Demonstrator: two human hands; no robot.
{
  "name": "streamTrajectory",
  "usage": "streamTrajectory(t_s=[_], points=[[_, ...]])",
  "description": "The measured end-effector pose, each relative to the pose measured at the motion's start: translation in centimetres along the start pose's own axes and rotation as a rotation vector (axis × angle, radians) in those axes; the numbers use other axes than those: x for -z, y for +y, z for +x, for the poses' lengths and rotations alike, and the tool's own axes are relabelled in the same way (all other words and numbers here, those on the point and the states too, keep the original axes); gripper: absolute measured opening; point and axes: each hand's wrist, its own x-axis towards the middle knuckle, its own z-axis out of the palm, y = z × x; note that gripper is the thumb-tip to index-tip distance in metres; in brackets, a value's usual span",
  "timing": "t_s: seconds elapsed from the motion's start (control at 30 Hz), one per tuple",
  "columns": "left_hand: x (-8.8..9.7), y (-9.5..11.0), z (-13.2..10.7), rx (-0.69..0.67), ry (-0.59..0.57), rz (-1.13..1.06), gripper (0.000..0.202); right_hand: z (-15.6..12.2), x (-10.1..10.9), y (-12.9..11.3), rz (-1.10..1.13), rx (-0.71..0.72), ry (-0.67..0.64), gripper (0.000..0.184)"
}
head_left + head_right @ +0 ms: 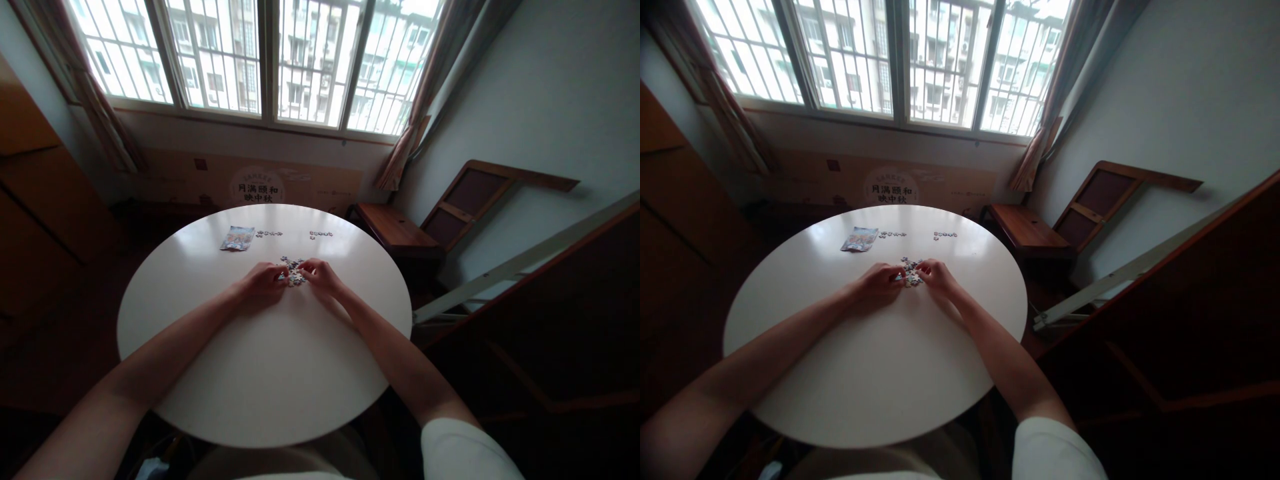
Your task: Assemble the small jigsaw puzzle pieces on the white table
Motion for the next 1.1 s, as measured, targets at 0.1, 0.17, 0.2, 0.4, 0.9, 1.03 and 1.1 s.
streamTrajectory(t_s=[0.1,0.17,0.2,0.4,0.9,1.03,1.1], points=[[-0.1,-0.2,0.1,-0.017,0.014,0.016,0.018,-0.2,-0.1,-0.3,-0.010,0.042,-0.006,0.014],[-0.2,-0.2,0.1,-0.019,0.028,0.016,0.018,-0.2,-0.1,-0.4,-0.011,0.060,-0.014,0.013],[-0.2,-0.2,0.1,-0.016,0.037,0.017,0.019,-0.3,-0.1,-0.5,-0.010,0.066,-0.016,0.013],[-0.3,-0.3,0.0,-0.012,0.096,0.065,0.026,-0.3,-0.2,-0.8,0.032,0.065,-0.025,0.020],[-0.4,-0.3,0.0,-0.133,0.175,0.157,0.023,-0.3,-0.7,-1.1,0.131,0.047,-0.021,0.012],[-0.2,-0.3,0.0,-0.110,0.245,0.144,0.023,0.1,-0.8,-0.5,0.250,-0.029,0.019,0.019],[-0.4,-0.5,0.0,-0.146,0.267,0.150,0.022,0.3,-0.8,-0.1,0.307,-0.045,0.036,0.021]])
